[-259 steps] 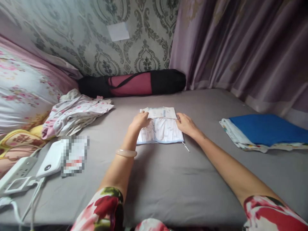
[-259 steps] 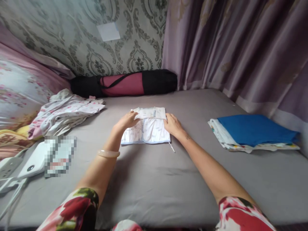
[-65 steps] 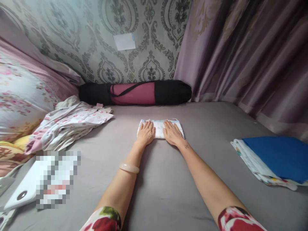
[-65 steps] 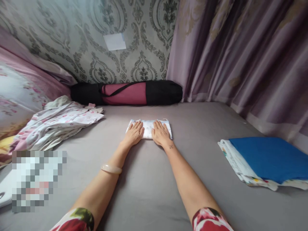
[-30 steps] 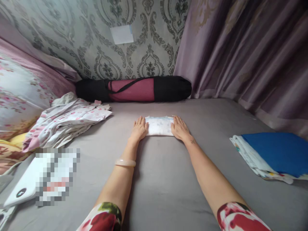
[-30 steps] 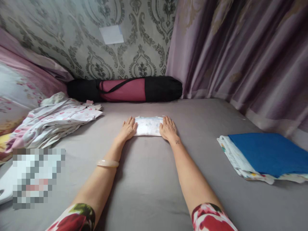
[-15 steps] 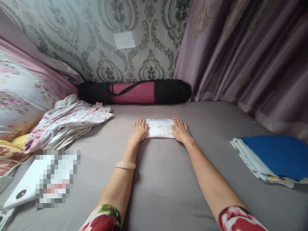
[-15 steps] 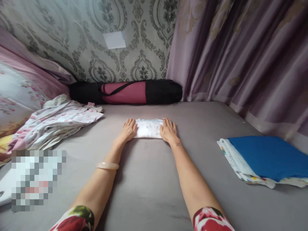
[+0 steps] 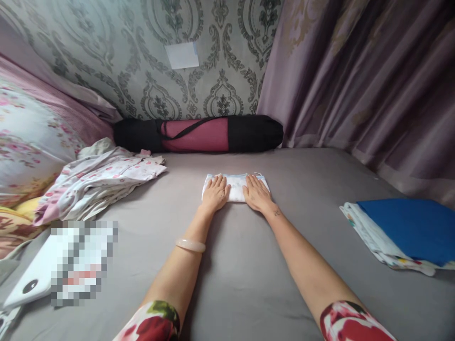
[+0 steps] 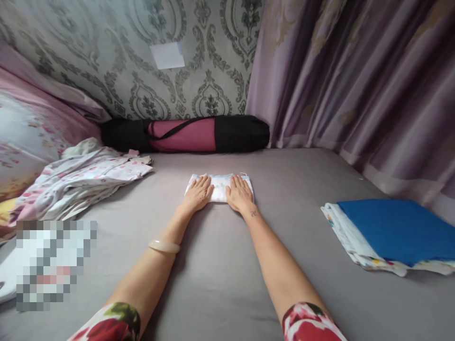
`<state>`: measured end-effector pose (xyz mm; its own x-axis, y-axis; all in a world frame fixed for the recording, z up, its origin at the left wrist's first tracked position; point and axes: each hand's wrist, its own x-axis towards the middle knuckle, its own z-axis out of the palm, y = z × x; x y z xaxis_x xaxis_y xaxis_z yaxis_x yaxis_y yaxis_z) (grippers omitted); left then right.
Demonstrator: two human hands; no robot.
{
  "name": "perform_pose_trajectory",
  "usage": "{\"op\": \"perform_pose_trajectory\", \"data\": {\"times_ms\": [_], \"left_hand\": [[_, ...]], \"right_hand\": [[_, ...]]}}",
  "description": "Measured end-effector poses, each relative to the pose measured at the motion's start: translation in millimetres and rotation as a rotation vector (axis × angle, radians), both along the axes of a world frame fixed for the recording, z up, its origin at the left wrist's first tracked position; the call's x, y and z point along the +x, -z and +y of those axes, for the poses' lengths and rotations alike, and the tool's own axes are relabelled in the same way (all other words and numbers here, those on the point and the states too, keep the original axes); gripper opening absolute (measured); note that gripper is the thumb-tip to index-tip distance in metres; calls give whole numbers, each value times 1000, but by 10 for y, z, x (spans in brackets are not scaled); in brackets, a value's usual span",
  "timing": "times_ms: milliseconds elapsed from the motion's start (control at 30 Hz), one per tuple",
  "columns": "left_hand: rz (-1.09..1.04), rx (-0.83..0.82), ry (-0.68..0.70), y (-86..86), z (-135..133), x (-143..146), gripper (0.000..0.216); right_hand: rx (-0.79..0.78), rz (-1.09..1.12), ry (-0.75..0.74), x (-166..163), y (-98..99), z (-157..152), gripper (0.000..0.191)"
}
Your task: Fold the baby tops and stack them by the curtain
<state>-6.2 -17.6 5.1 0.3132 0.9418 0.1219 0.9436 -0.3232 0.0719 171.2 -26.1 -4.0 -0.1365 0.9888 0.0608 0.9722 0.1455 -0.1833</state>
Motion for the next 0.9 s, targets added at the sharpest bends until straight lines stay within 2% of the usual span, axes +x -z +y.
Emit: {"op": "perform_pose_trajectory", "data": {"times_ms": [267,433,567,667,900], "left_hand": [[-62,1,13,-14,25,-3,51],[-174,22,16,-57,118,-82,47],[-194,42,58,-79,165,-151,44],[-216,29,37,-54,180,-168,43],[-289,27,58,36,218,-185,42]], "right_hand": [[25,21,-4,-33,-83,-35,60],[159,47,-120,-293,-211,-80,59],[146,28,-191,-495,-257,-18,58],[106,19,-214,-574,-229,51,58],[49,56,-159,-631,-83,95,60]]}}
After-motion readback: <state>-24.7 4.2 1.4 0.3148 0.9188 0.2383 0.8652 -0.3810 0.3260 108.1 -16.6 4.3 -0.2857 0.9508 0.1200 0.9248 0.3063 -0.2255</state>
